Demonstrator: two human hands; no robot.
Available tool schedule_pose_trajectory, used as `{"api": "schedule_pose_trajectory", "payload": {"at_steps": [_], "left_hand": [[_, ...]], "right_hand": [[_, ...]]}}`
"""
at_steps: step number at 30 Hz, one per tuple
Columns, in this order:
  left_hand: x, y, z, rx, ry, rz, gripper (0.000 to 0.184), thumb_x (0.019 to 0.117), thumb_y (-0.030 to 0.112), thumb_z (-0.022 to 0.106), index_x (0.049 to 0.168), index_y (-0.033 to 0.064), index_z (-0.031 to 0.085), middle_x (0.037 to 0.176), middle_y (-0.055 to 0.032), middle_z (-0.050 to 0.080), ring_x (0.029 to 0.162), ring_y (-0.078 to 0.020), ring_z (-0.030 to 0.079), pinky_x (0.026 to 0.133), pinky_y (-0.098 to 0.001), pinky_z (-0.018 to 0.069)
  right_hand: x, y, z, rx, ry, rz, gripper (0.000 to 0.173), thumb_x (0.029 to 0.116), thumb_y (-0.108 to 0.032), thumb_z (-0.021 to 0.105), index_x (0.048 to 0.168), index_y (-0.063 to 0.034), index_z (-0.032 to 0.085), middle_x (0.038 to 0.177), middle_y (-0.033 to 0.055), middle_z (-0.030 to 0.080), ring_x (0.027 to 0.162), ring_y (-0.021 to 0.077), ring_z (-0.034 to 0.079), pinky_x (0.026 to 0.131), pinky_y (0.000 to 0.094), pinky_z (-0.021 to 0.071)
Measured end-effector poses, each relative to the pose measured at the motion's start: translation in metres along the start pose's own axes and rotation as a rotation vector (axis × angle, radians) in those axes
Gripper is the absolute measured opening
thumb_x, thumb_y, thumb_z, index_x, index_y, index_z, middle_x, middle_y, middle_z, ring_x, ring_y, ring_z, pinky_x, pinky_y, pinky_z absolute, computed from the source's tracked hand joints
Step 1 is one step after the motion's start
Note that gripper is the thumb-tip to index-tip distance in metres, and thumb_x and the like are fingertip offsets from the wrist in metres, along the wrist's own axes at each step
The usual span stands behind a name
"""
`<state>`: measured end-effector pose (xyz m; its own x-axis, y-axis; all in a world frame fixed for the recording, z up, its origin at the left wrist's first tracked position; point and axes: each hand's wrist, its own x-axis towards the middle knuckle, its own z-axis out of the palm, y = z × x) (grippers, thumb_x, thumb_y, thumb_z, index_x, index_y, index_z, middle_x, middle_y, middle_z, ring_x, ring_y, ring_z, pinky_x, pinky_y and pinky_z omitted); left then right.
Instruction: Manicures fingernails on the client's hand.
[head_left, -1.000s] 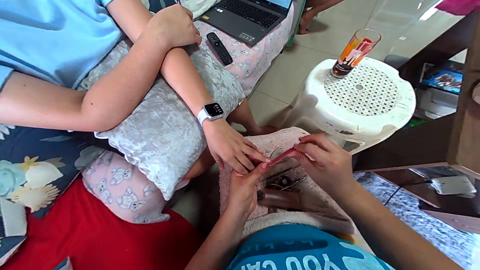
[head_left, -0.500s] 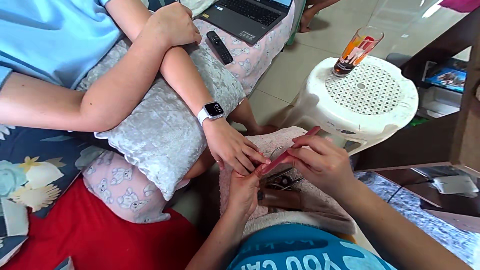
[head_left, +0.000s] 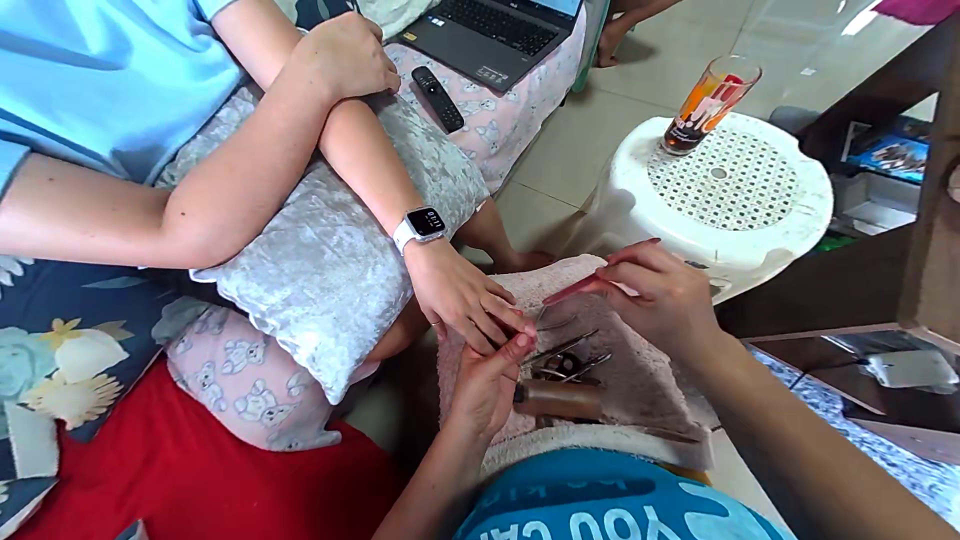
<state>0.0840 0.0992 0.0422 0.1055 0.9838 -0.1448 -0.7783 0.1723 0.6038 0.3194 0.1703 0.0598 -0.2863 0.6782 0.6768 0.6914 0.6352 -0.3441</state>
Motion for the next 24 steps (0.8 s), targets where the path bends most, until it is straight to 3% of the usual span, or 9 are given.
{"api": "schedule_pose_trajectory", "payload": {"at_steps": [2, 4, 7, 11, 19, 24], "left_hand": [[0.002, 0.002, -0.008, -0.104, -0.089, -0.050, 0.035, 0.0867, 0.006, 0.079, 0.118, -0.0013, 0.064, 0.109, -0.0171, 0.071, 0.097, -0.0226, 0.071, 0.092, -0.0359, 0.0576], [0.002, 0.003, -0.012, -0.136, -0.075, -0.087, 0.034, 0.0868, 0.015, 0.081, 0.114, 0.0005, 0.067, 0.109, -0.0166, 0.071, 0.097, -0.0227, 0.072, 0.093, -0.0369, 0.0583], [0.001, 0.006, -0.008, -0.092, -0.011, -0.106, 0.022, 0.0880, 0.014, 0.079, 0.105, 0.0027, 0.071, 0.097, -0.0118, 0.073, 0.087, -0.0175, 0.072, 0.083, -0.0327, 0.0608], [-0.001, 0.008, -0.005, -0.075, 0.035, -0.121, 0.016, 0.0880, 0.010, 0.078, 0.100, 0.0018, 0.072, 0.091, -0.0111, 0.073, 0.080, -0.0158, 0.073, 0.078, -0.0301, 0.0616], [-0.001, 0.008, -0.004, -0.043, 0.061, -0.106, 0.012, 0.0883, 0.003, 0.076, 0.100, 0.0025, 0.073, 0.092, -0.0109, 0.073, 0.082, -0.0157, 0.072, 0.080, -0.0307, 0.0608], [0.000, 0.005, -0.001, 0.013, 0.091, -0.075, 0.010, 0.0885, 0.003, 0.075, 0.098, 0.0027, 0.073, 0.088, -0.0094, 0.073, 0.077, -0.0130, 0.072, 0.073, -0.0274, 0.0610]], "right_hand": [[0.002, 0.002, 0.000, 0.042, 0.000, -0.020, 0.025, 0.0937, -0.029, 0.073, 0.087, -0.0046, 0.077, 0.094, 0.0140, 0.070, 0.085, 0.0246, 0.068, 0.069, 0.0386, 0.0557], [0.003, -0.008, 0.003, 0.142, 0.007, -0.106, 0.024, 0.0942, -0.029, 0.074, 0.088, -0.0063, 0.077, 0.096, 0.0125, 0.072, 0.094, 0.0217, 0.070, 0.078, 0.0349, 0.0578], [0.004, -0.021, 0.010, 0.237, -0.001, -0.225, 0.024, 0.0951, -0.029, 0.075, 0.089, -0.0058, 0.075, 0.097, 0.0117, 0.073, 0.108, 0.0214, 0.070, 0.093, 0.0331, 0.0581], [0.006, -0.027, 0.013, 0.222, -0.024, -0.265, 0.024, 0.0957, -0.030, 0.074, 0.087, -0.0067, 0.075, 0.096, 0.0104, 0.073, 0.108, 0.0222, 0.070, 0.091, 0.0331, 0.0583], [0.011, -0.022, 0.016, 0.265, -0.041, -0.234, 0.025, 0.0945, -0.028, 0.075, 0.085, -0.0054, 0.075, 0.096, 0.0113, 0.072, 0.104, 0.0193, 0.070, 0.088, 0.0293, 0.0578], [0.004, -0.048, 0.017, 0.200, -0.054, -0.253, 0.028, 0.0990, -0.033, 0.069, 0.088, -0.0069, 0.073, 0.094, 0.0111, 0.074, 0.101, 0.0230, 0.072, 0.084, 0.0341, 0.0597]]}}
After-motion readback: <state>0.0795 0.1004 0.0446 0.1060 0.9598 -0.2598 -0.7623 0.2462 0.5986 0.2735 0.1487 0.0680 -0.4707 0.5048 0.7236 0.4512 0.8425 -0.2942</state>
